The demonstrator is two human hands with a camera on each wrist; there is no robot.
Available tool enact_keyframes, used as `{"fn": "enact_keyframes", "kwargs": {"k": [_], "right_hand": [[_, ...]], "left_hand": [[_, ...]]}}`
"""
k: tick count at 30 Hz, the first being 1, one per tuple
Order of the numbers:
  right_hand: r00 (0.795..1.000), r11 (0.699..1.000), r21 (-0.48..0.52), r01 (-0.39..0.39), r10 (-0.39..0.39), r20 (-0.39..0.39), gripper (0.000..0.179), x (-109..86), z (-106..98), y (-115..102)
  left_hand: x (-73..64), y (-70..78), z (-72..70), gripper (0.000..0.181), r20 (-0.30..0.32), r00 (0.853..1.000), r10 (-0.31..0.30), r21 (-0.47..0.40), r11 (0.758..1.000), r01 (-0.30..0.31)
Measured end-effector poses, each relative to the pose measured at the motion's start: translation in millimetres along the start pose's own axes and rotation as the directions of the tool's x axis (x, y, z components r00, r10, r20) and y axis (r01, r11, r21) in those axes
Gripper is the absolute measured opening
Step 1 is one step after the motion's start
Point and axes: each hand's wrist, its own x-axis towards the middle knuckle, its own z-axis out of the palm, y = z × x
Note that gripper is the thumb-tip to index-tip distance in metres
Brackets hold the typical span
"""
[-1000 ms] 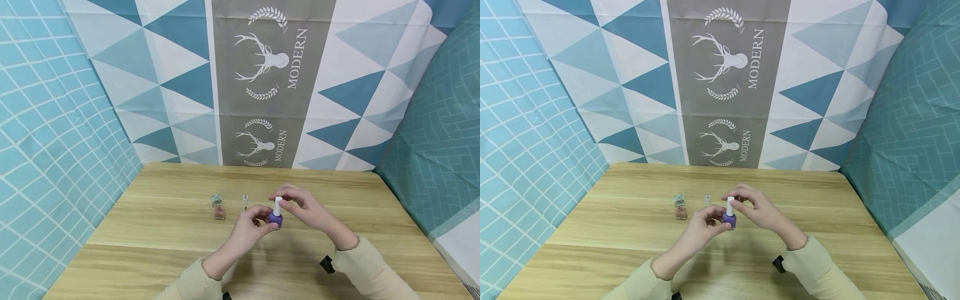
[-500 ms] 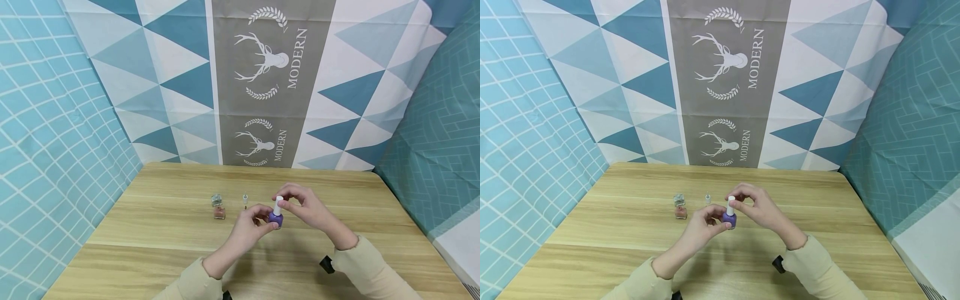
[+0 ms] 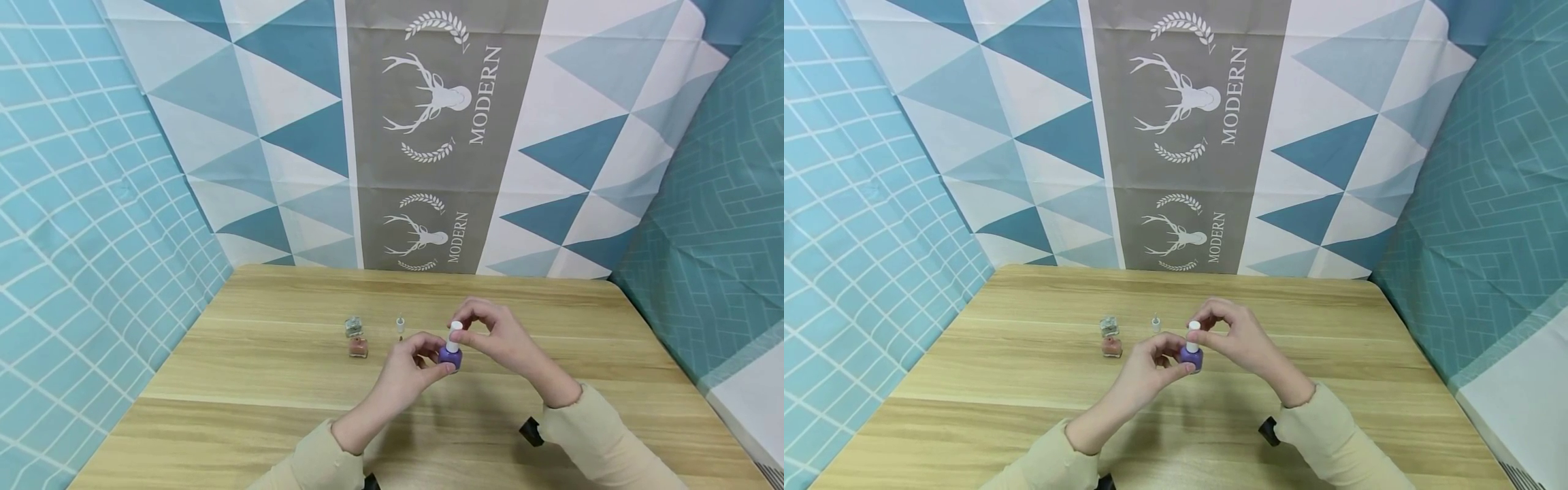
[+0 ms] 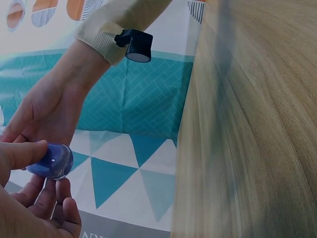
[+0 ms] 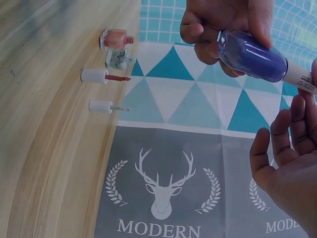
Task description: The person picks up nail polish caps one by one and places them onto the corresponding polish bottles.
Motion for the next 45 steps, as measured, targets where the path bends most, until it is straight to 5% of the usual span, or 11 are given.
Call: {"fn": "enact_keyframes", "kwargs": {"k": [17,31,45], "right_hand": [[1.000,1.000,0.000,-0.006,0.006,-0.014,0.019,-0.8,0.8,-0.3],[0.989,0.997,-0.014,0.071,-0.069,0.129,0.028,-3.2,-7.7,-1.1],[0.997,0.998,-0.043,0.049,-0.046,0.064,0.024,-3.4,-5.4,0.5]], "left_hand": [[-0.5,-1.0,0.0,0.024,-0.007,1.000,0.012,-0.016,1.000,-0.012],[-2.3,-1.4,-2.5,0.024,-0.002,0.999,0.037,0.008,0.999,-0.037],[-1.2,-0.7,-1.5,0.024,0.004,1.000,0.030,0.014,0.999,-0.030]]}}
